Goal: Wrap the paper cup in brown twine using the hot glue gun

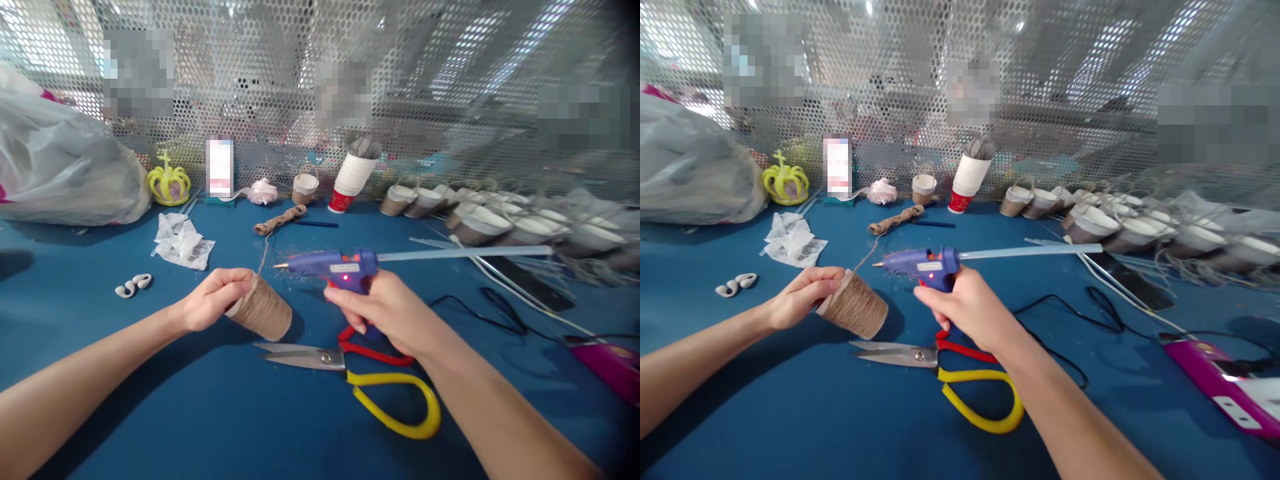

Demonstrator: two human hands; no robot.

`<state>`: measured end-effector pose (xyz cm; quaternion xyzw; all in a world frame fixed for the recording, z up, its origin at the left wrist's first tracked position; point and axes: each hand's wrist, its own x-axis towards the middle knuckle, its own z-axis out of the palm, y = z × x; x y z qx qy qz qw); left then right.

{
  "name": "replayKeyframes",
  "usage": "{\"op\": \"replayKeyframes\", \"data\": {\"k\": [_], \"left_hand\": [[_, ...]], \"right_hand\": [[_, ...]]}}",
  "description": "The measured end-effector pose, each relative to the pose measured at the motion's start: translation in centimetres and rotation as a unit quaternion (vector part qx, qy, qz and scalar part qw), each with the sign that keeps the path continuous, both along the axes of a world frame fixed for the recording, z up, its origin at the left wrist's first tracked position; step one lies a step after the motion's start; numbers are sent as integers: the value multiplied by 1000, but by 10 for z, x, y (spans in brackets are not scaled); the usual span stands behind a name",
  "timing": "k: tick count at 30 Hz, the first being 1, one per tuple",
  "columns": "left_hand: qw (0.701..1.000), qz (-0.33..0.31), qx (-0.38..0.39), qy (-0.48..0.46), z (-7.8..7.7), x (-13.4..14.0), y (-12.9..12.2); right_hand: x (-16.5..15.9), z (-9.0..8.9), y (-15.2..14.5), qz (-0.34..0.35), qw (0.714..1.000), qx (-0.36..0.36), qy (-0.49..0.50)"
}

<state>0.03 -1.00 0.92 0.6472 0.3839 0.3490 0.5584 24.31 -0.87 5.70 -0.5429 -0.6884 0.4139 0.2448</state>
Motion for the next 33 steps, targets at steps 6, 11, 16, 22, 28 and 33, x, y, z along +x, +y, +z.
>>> {"op": "replayKeyframes", "data": {"k": [6, 11, 16, 22, 28, 33], "left_hand": [[1000, 4, 2, -5, 3, 2, 0], [1000, 5, 3, -9, 2, 2, 0], [1000, 5, 0, -9, 3, 2, 0], [1000, -1, -1, -10, 3, 3, 1], [1000, -10, 24, -4, 0, 0, 1], [1000, -9, 30, -3, 2, -1, 1]], "right_hand": [[18, -17, 40, -101, 994, -19, -42], [15, -36, 61, -115, 990, -44, -74], [11, -37, 74, -145, 978, -5, -147], [-23, -15, 57, -82, 984, 67, -143], [-76, -17, 38, 61, 988, -85, 113], [-80, -21, 39, 22, 972, -69, 222]]}}
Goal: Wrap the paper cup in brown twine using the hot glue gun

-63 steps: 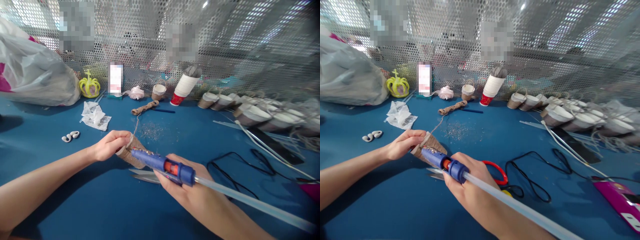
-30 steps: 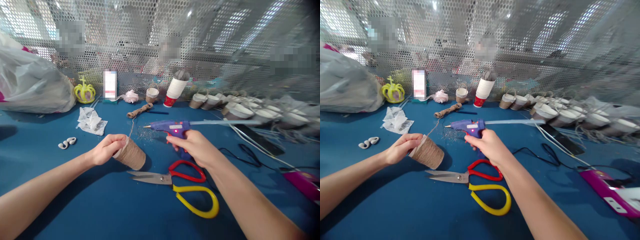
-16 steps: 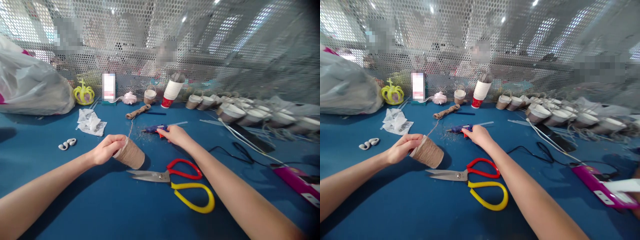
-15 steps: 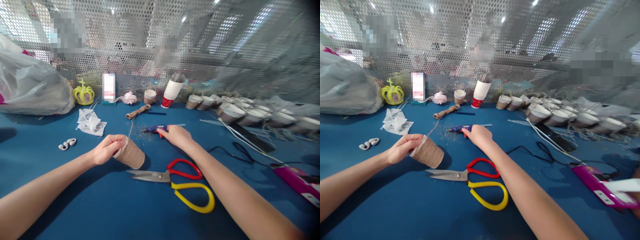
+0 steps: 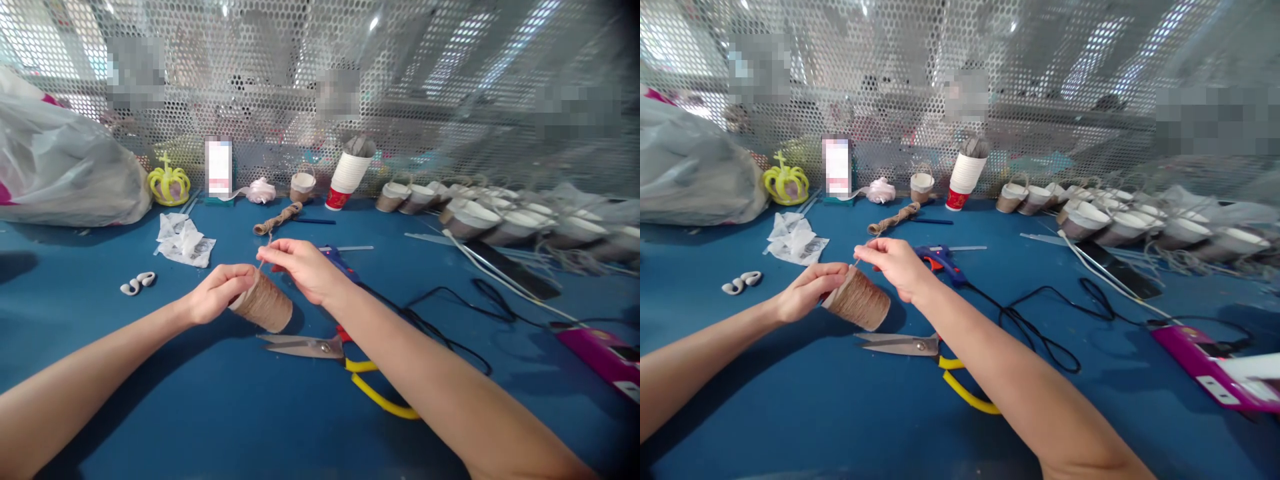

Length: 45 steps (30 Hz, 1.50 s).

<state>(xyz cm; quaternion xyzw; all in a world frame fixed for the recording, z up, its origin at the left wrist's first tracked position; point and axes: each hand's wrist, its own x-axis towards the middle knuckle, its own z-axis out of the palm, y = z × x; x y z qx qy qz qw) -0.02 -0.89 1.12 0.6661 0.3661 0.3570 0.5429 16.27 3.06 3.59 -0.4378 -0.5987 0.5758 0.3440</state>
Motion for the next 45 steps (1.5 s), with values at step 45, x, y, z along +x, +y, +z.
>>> {"op": "replayKeyframes", "data": {"k": [45], "left_hand": [[999, -18, 46, 24, -3, 1, -3]], "right_hand": [[10, -7, -1, 2, 983, 168, -70]]}}
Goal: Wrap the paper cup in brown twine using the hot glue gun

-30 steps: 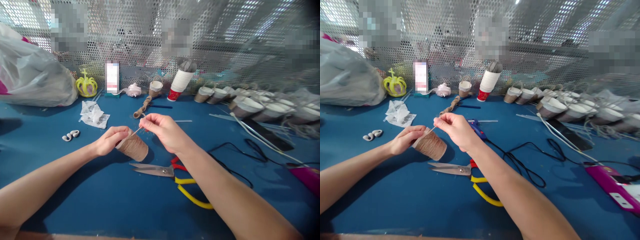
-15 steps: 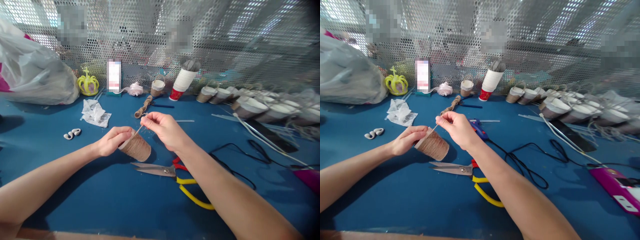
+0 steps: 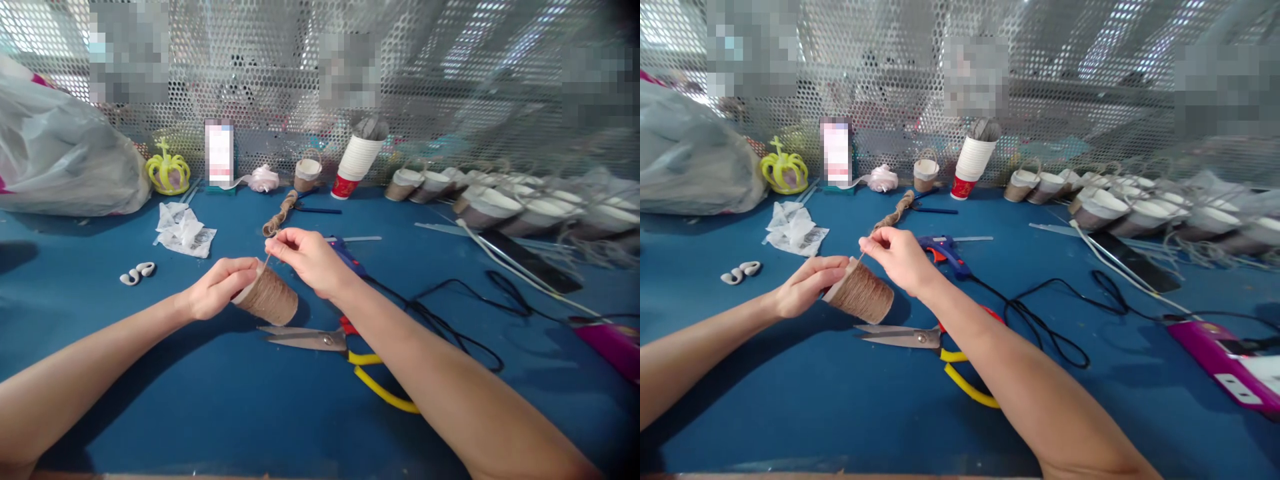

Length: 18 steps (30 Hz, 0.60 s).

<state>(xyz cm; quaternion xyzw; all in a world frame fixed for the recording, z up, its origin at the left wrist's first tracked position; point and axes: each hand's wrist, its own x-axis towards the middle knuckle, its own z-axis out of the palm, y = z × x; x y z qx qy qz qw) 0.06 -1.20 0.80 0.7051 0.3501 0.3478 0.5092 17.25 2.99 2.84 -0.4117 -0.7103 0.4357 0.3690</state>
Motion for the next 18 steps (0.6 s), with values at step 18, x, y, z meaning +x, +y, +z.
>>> {"op": "replayKeyframes", "data": {"k": [18], "left_hand": [[996, -6, 65, 56, 0, 0, -2]], "right_hand": [[-8, -5, -3, 14, 999, -22, -29]]}}
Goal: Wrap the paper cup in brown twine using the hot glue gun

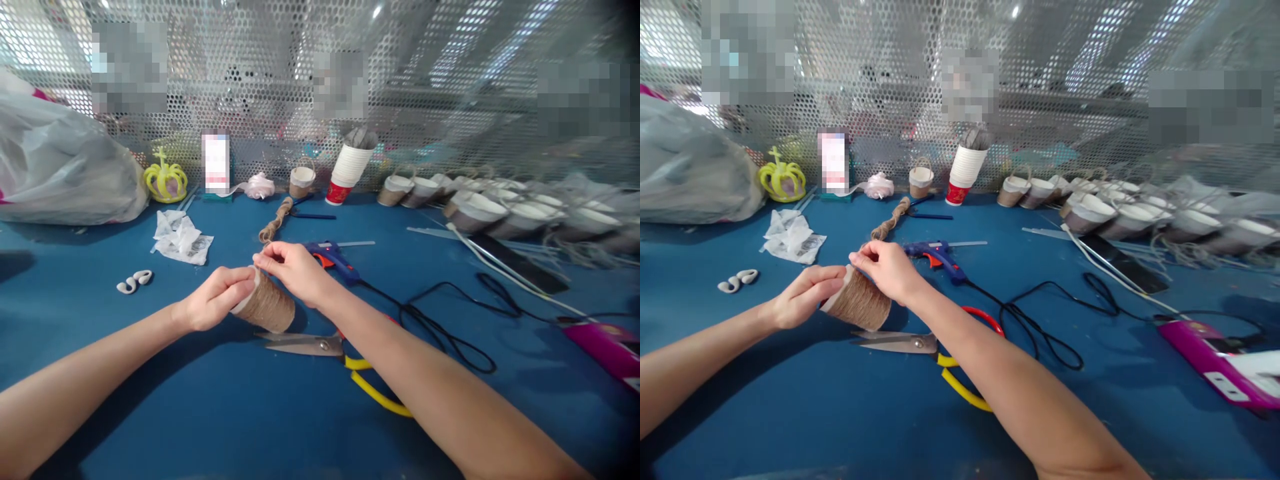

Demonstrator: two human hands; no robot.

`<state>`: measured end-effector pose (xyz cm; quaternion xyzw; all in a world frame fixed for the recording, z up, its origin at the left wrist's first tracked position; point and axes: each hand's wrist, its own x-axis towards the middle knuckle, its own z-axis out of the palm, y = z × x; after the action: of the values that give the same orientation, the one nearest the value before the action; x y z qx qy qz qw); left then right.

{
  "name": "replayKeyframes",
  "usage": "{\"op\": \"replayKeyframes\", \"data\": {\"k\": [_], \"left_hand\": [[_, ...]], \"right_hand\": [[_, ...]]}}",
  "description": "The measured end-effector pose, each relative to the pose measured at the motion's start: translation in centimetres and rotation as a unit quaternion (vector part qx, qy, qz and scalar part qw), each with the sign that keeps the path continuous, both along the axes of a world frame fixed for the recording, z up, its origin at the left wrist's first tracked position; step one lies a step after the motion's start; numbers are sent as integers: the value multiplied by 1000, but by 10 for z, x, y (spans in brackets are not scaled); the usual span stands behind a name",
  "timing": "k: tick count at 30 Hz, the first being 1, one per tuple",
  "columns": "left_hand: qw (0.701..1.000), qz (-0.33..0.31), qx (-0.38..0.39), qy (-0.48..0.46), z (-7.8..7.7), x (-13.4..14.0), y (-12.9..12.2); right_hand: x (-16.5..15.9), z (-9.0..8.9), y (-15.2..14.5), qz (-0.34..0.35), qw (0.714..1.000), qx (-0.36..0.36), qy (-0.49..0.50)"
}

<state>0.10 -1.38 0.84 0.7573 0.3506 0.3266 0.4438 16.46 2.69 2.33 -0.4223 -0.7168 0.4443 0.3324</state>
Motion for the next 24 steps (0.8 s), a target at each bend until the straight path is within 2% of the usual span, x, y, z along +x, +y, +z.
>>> {"op": "replayKeyframes", "data": {"k": [5, 9, 12, 15, 17, 19, 21, 24], "left_hand": [[999, -4, 46, 9, 2, 1, -3], [995, 5, 93, 22, 9, 1, -7], [992, 26, 118, 26, 14, 1, -10], [990, 28, 138, 24, 16, 0, -11], [991, 28, 125, 25, 14, -1, -10], [996, 32, 86, 17, 12, -1, -8], [999, 39, 36, -11, 10, 1, -7], [998, 38, -21, -55, 9, 6, -6]], "right_hand": [[-1, -3, 0, 7, 1000, -8, 4], [7, 5, 2, 34, 998, -51, 33], [21, 20, 2, 115, 987, -112, 23], [35, 33, 0, 208, 969, -128, -44], [40, 37, -3, 214, 967, -105, -84], [40, 38, -10, 182, 975, -58, -110], [39, 36, -18, 123, 983, 26, -137], [35, 26, -29, 48, 970, 159, -176]]}}
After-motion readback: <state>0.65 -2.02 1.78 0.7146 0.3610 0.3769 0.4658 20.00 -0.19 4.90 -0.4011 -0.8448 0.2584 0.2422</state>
